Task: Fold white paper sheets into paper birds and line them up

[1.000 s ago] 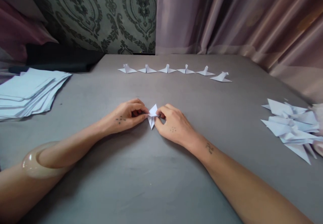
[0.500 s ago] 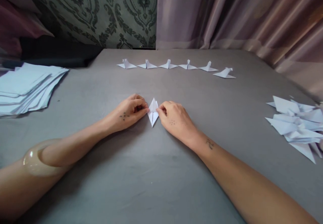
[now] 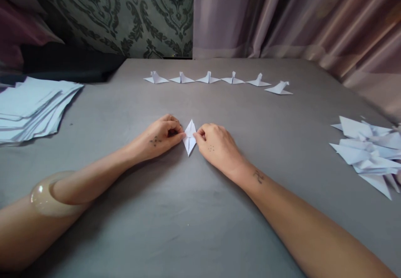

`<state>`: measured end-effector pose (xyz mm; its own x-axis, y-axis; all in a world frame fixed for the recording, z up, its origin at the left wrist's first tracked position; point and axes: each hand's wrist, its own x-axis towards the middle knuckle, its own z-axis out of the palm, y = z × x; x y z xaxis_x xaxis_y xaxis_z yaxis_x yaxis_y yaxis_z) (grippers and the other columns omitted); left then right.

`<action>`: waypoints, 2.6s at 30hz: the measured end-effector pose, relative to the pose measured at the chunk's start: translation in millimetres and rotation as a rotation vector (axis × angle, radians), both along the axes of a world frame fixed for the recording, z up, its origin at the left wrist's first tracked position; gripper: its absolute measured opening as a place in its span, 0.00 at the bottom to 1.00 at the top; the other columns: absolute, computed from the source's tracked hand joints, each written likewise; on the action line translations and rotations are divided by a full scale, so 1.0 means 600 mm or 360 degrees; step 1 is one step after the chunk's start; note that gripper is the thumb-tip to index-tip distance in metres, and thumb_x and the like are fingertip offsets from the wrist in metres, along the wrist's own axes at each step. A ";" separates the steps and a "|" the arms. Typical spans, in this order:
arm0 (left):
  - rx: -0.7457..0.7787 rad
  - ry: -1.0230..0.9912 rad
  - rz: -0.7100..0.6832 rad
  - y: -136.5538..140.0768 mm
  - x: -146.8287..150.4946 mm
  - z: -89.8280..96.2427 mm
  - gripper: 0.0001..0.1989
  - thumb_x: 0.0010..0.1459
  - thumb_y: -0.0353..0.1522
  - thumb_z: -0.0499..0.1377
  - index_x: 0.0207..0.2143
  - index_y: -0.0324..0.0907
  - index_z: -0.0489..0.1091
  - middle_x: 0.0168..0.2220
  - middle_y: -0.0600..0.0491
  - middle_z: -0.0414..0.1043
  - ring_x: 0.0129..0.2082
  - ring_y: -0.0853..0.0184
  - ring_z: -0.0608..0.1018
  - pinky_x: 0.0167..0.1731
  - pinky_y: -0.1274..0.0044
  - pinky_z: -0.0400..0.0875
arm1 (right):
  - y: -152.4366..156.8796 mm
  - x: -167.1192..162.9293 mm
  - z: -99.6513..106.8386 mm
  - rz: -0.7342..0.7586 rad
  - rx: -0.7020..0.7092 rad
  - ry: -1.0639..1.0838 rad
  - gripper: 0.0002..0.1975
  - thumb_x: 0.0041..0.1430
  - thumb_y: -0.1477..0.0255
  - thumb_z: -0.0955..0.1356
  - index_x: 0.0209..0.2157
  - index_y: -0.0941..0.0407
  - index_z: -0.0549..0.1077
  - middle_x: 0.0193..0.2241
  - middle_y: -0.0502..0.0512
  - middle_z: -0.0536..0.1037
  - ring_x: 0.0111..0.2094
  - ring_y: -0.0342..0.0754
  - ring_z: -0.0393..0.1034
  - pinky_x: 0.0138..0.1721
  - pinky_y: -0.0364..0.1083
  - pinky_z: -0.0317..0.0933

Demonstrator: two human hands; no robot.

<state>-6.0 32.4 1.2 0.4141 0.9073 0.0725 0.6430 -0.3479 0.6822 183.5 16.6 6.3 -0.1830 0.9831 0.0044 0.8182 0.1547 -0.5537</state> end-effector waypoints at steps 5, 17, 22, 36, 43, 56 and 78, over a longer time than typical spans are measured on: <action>0.0007 0.0061 0.0022 -0.001 0.001 0.003 0.06 0.57 0.32 0.58 0.28 0.39 0.71 0.36 0.49 0.69 0.34 0.66 0.71 0.38 0.73 0.68 | 0.000 -0.001 0.004 -0.0007 -0.0021 -0.0091 0.09 0.59 0.68 0.65 0.28 0.54 0.75 0.29 0.53 0.78 0.30 0.47 0.69 0.31 0.46 0.56; 0.0594 0.0523 -0.0447 -0.023 0.002 -0.001 0.16 0.66 0.25 0.43 0.41 0.38 0.70 0.40 0.46 0.70 0.40 0.64 0.70 0.38 0.74 0.67 | 0.000 0.011 -0.006 0.0006 0.0009 -0.0017 0.07 0.59 0.67 0.67 0.29 0.54 0.72 0.27 0.51 0.76 0.28 0.45 0.67 0.30 0.45 0.55; 0.0727 0.0891 -0.0550 -0.035 0.005 0.012 0.16 0.65 0.24 0.46 0.41 0.36 0.73 0.38 0.45 0.70 0.38 0.62 0.70 0.34 0.73 0.68 | -0.021 0.010 -0.016 0.0258 0.0343 0.0023 0.08 0.64 0.73 0.63 0.39 0.54 0.74 0.40 0.53 0.75 0.35 0.45 0.69 0.34 0.44 0.57; 0.0601 0.0748 -0.0400 -0.036 -0.014 0.019 0.19 0.62 0.25 0.46 0.38 0.40 0.77 0.38 0.46 0.74 0.40 0.63 0.74 0.32 0.76 0.70 | -0.050 0.018 -0.003 0.0426 0.0514 -0.0636 0.15 0.64 0.79 0.60 0.41 0.56 0.76 0.38 0.54 0.73 0.30 0.43 0.65 0.26 0.46 0.48; 0.0384 0.0234 -0.0218 -0.019 -0.019 0.008 0.17 0.55 0.25 0.49 0.34 0.41 0.78 0.42 0.48 0.76 0.40 0.63 0.76 0.38 0.74 0.70 | -0.050 0.016 0.004 0.0428 0.0466 -0.0753 0.15 0.63 0.81 0.59 0.40 0.57 0.76 0.39 0.55 0.73 0.30 0.43 0.64 0.25 0.46 0.47; 0.0020 -0.0100 0.0216 -0.003 0.003 -0.004 0.11 0.49 0.39 0.63 0.28 0.39 0.76 0.35 0.50 0.70 0.32 0.67 0.70 0.35 0.73 0.67 | -0.046 0.013 -0.014 0.0271 0.0521 -0.0382 0.14 0.59 0.80 0.59 0.37 0.55 0.74 0.40 0.56 0.75 0.31 0.45 0.68 0.28 0.45 0.52; 0.0693 -0.0692 0.0047 -0.055 0.015 0.010 0.03 0.58 0.32 0.62 0.34 0.42 0.73 0.42 0.49 0.77 0.40 0.66 0.78 0.46 0.71 0.70 | -0.037 0.002 0.000 0.0213 0.0691 0.1065 0.05 0.59 0.71 0.66 0.38 0.54 0.70 0.34 0.52 0.74 0.35 0.44 0.68 0.39 0.46 0.63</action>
<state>3.2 -0.4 7.4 0.2386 0.7669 0.5957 0.3516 -0.6400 0.6832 184.9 -5.8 6.0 -0.1227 0.8383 0.5312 0.2941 0.5419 -0.7873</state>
